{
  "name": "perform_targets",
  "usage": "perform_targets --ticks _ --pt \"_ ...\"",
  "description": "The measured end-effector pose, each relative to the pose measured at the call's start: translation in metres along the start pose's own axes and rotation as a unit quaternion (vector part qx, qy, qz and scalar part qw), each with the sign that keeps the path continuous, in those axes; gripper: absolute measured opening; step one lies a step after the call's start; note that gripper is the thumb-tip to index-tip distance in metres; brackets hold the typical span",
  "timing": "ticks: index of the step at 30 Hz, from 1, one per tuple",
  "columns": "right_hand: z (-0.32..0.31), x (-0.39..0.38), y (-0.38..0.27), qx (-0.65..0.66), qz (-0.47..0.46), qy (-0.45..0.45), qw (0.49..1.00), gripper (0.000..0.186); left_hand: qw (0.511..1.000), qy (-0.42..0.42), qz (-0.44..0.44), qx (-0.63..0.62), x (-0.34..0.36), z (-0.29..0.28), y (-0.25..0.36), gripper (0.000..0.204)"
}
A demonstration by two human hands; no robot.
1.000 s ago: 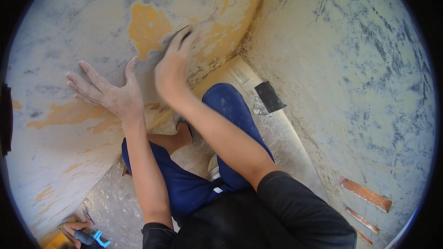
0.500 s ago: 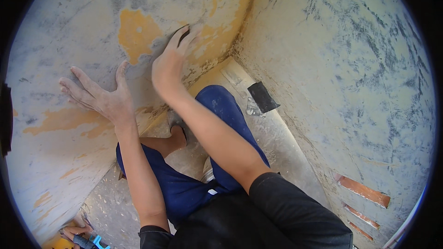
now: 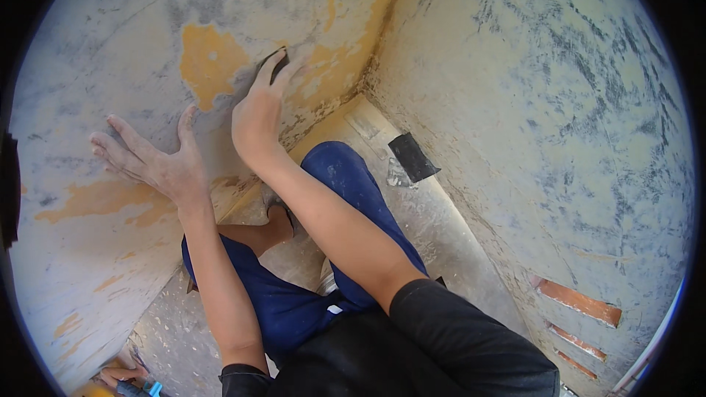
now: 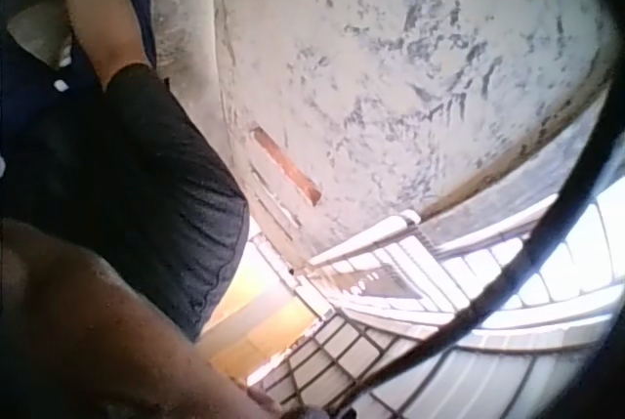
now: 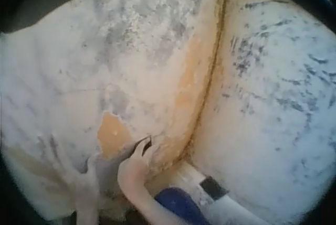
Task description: Sanding an interior wall to smooth the surface during renovation.
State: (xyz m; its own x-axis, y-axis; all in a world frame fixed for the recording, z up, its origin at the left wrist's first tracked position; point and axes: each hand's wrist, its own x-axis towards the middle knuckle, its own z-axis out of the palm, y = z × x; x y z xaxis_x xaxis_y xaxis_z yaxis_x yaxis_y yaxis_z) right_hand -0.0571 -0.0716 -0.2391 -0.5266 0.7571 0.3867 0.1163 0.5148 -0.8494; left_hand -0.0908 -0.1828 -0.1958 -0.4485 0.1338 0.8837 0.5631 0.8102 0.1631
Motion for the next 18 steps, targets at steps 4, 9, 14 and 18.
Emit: perform_targets --ticks 4,9,14,18 --pt "0.003 -0.002 0.0 0.017 0.02 -0.004 1.0 0.071 1.0 -0.006 -0.006 0.013 -0.002 0.001 -0.002 0.111" --pt "-0.006 0.013 0.007 0.006 0.026 0.028 0.999 0.068 1.0 -0.003 0.002 0.0 -0.001 0.003 -0.002 0.111" --pt "-0.007 -0.003 0.003 -0.007 -0.013 -0.016 1.0 0.065 1.0 -0.002 -0.009 0.004 -0.001 0.0 -0.002 0.11" --pt "0.001 0.003 0.003 0.004 0.036 0.031 0.999 0.064 1.0 -0.006 -0.007 -0.004 -0.002 0.003 0.001 0.109"
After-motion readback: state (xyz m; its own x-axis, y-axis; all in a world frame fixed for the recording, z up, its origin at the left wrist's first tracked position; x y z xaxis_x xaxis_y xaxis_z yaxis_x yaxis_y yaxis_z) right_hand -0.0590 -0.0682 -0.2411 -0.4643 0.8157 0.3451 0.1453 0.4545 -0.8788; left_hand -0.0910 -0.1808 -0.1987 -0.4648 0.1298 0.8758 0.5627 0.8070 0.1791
